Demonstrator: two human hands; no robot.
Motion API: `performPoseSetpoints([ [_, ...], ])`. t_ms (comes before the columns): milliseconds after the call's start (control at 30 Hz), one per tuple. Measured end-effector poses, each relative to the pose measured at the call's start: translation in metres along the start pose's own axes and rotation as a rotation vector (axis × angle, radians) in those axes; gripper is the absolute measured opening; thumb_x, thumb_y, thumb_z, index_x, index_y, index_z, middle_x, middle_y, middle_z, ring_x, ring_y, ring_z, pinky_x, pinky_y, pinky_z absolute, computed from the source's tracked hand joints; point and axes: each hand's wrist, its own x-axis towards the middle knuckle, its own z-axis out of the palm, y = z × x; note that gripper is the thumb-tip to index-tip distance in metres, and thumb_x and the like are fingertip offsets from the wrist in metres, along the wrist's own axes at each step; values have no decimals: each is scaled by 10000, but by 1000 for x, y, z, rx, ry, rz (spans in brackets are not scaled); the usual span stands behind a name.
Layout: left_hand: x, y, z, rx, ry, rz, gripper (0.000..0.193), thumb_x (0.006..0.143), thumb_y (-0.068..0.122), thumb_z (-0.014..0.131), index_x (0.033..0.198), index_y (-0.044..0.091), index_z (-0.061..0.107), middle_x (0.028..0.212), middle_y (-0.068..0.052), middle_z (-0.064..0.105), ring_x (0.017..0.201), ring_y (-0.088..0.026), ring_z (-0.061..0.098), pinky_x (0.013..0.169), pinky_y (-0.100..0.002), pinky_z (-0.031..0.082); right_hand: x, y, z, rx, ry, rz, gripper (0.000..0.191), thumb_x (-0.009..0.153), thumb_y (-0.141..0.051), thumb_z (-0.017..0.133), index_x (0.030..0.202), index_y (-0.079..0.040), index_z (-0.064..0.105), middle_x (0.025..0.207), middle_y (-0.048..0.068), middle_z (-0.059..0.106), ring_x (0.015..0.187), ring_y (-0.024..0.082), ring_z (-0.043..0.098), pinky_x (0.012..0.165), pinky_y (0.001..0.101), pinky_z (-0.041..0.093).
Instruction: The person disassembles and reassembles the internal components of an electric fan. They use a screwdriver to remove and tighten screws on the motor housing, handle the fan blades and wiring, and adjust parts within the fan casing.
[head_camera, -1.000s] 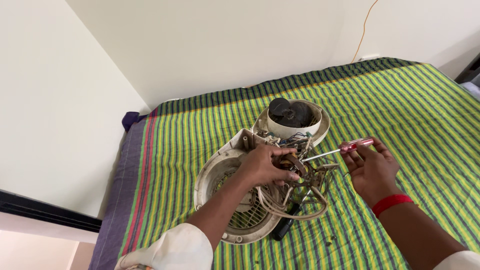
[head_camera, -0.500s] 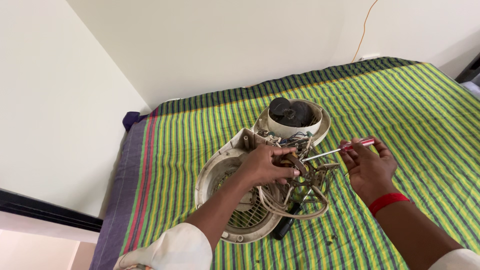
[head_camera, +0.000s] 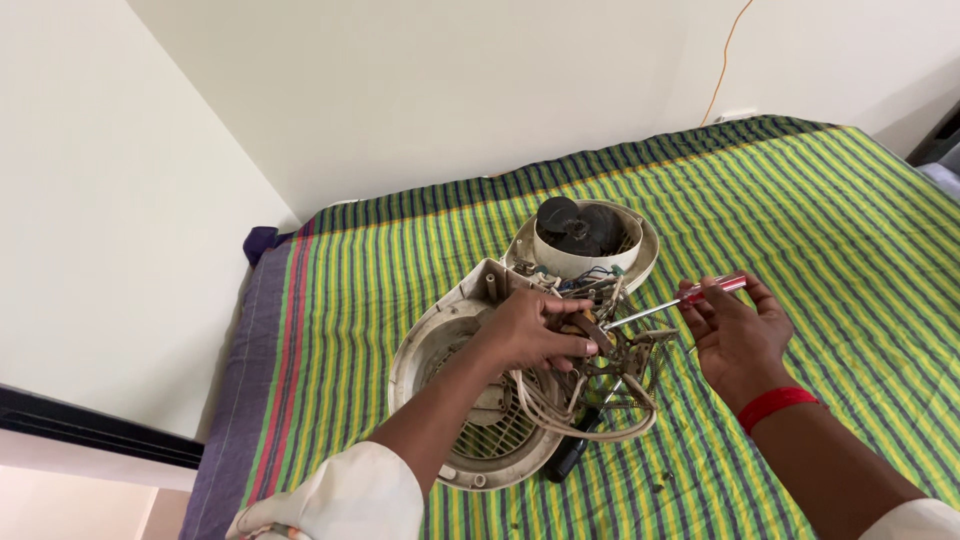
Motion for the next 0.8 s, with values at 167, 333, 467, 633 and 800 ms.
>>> performPoseSetpoints([
  [167, 5, -3, -1, -24, -11, 24, 723, 742, 184, 878, 1417, 121, 630, 1000, -100, 813, 675, -104, 761, 581, -254, 636, -4, -2, 2, -6, 35, 29, 434, 954, -69, 695, 1325, -156, 489, 1178, 103, 643, 959, 232, 738, 830, 376, 672],
  [333, 4, -2, -1, -41, -4, 44, 705, 731, 177, 885, 1393, 112, 650, 1020, -89, 812, 642, -104, 751, 585, -250, 654, 0, -10, 4, -42, 75, 44, 154, 981, -188, 768, 1039, -159, 628, 995, 18, 641, 803, 140, 636, 703, 317, 584],
  [467, 2, 0, -3, 11, 26, 18, 664, 718, 203, 896, 1348, 142, 693, 1008, -81, 814, 598, -101, 736, 568, -254, 639, 3, -15, 8, -117, 125, 30, 138, 966, -174, 765, 1002, -145, 635, 999, 16, 682, 834, 161, 679, 727, 313, 606],
  [633, -1, 1, -3, 17, 24, 27, 625, 700, 251, 902, 1295, 152, 737, 1024, -46, 823, 574, -86, 732, 571, -248, 644, 10, -23, 7, -148, 81, 3, 183, 945, -97, 755, 1051, -139, 613, 1039, 50, 697, 892, 190, 721, 780, 336, 641],
  [800, -1, 1, -2, 55, 38, 16, 633, 684, 290, 910, 1281, 154, 751, 1035, -51, 827, 559, -88, 731, 570, -242, 639, 18, -28, 11, -113, -87, -38, 207, 956, -11, 657, 1127, -102, 586, 1051, 91, 684, 911, 240, 733, 814, 376, 651],
])
